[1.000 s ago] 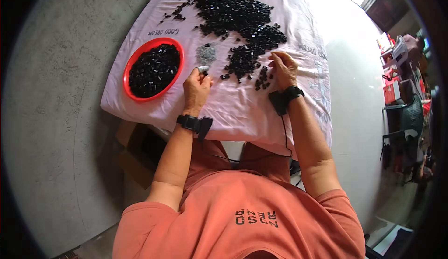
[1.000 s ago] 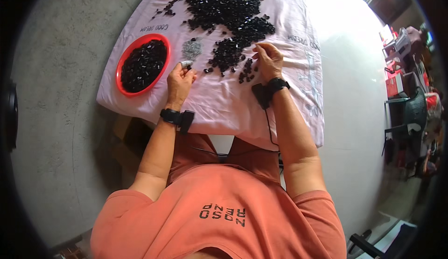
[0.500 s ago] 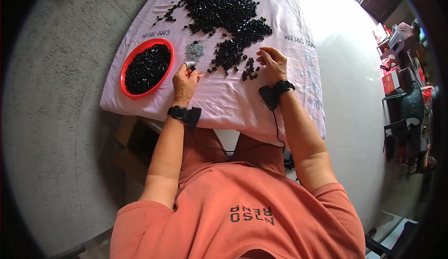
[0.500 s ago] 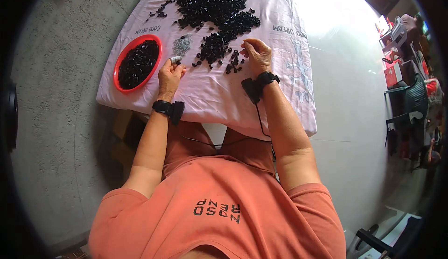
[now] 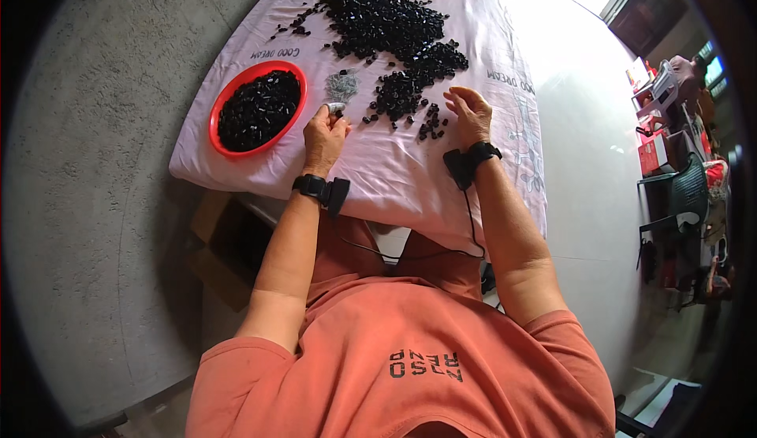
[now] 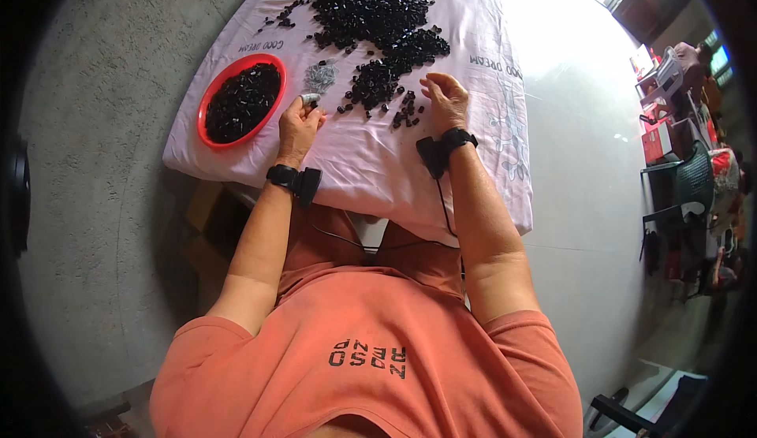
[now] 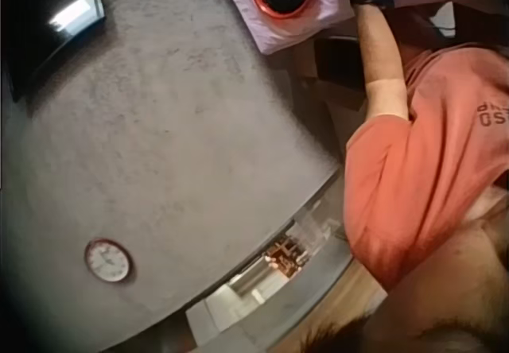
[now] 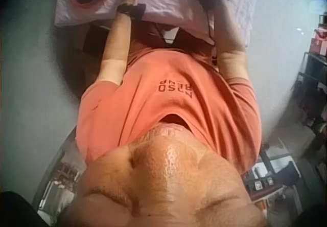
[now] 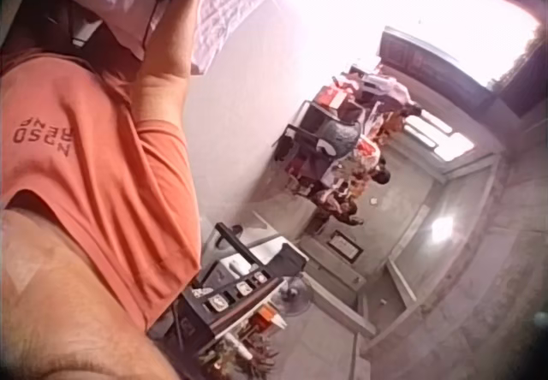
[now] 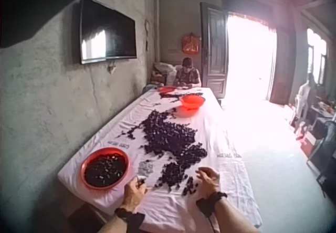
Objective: Sorting small black plastic components on a table into a red container.
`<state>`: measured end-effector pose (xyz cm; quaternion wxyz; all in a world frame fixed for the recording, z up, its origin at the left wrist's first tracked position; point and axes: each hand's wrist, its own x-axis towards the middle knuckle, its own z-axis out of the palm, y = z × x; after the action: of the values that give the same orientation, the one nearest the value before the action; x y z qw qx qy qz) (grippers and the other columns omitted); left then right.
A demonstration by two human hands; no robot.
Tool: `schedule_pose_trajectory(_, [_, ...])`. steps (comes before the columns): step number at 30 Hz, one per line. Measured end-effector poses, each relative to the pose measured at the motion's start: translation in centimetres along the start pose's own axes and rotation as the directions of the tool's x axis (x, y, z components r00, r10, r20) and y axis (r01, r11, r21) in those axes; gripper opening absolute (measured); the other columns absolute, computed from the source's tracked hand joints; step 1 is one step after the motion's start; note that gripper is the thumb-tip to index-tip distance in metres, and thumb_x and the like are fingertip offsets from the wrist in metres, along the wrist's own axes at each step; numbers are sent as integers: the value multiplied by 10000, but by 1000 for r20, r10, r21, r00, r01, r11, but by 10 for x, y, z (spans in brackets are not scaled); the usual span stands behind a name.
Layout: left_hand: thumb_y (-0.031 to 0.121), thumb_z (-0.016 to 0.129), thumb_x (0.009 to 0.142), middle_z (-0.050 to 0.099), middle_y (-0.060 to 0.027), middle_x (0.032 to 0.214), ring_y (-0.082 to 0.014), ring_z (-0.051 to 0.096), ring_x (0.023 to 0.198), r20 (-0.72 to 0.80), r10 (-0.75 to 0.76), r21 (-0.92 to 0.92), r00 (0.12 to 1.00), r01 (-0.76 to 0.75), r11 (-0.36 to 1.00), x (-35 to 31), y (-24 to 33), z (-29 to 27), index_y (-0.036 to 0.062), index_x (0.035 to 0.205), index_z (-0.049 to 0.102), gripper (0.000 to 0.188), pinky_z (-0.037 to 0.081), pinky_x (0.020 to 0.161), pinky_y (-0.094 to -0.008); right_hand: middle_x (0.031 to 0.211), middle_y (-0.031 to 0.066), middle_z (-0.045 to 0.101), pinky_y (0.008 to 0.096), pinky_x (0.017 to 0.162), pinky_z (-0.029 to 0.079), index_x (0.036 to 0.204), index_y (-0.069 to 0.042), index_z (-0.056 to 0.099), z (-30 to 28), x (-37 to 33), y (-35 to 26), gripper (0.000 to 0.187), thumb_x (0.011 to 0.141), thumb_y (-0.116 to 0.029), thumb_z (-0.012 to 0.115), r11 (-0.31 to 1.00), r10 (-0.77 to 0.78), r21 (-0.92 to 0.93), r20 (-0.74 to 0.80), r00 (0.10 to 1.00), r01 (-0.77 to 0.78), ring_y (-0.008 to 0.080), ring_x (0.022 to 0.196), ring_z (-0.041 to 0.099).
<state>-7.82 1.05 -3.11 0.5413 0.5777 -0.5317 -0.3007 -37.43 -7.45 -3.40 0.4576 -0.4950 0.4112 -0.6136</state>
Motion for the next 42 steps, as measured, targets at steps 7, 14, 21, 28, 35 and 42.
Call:
schedule_pose_trajectory(7, [1,638,912,697,-60,815,-82,649,663,9,8,-1,1000,-8,1000,2,-4,-3,-11,997,599,94,552,595,-220,1019,102,706,319,834,595,1083,28,673,2,-1,-4,153,958,-20,599,999,18,-29,5,1000,-18,209,975,714])
schedule_pose_trajectory(14, [-6,630,920,692,-55,816,-77,645,680,13,-2,-5,1000,2,1000,3,-5,-5,-12,1023,600,108,554,617,-218,1290,117,652,363,972,521,1255,-91,665,15,-8,-16,324,937,-79,605,911,-25,-405,126,992,75,254,1157,646])
schedule_pose_trajectory(21, [-7,619,928,687,-46,831,-68,632,691,32,-36,7,999,36,999,0,-1,-4,-11,1080,606,152,548,633,-213,1422,133,558,427,1116,390,1272,-129,657,12,-4,-3,352,942,-250,637,582,-211,-701,360,909,412,352,1357,457])
schedule_pose_trajectory(28, [-14,621,925,679,-39,835,-67,628,698,46,-42,-23,998,43,999,-2,7,-1,-12,1073,604,149,542,634,-211,1349,112,618,409,1083,423,1206,-116,692,12,-2,-12,305,926,-233,663,796,-50,-565,296,954,217,326,1297,523])
schedule_pose_trajectory(35, [-15,626,928,661,-23,837,-63,621,719,42,-50,-2,998,51,999,-3,8,-3,-8,1061,606,135,541,652,-214,1377,123,593,378,1034,456,1266,-83,651,36,21,-18,347,968,-259,631,591,-140,-714,367,919,375,310,1229,589])
schedule_pose_trajectory(42, [-11,628,923,667,-25,823,-68,627,705,44,-39,-5,998,39,999,-4,2,-4,-10,1075,608,154,539,641,-221,1457,121,533,368,1108,409,1292,-100,638,41,11,-15,341,983,-239,604,501,-73,-718,521,851,483,310,1348,504])
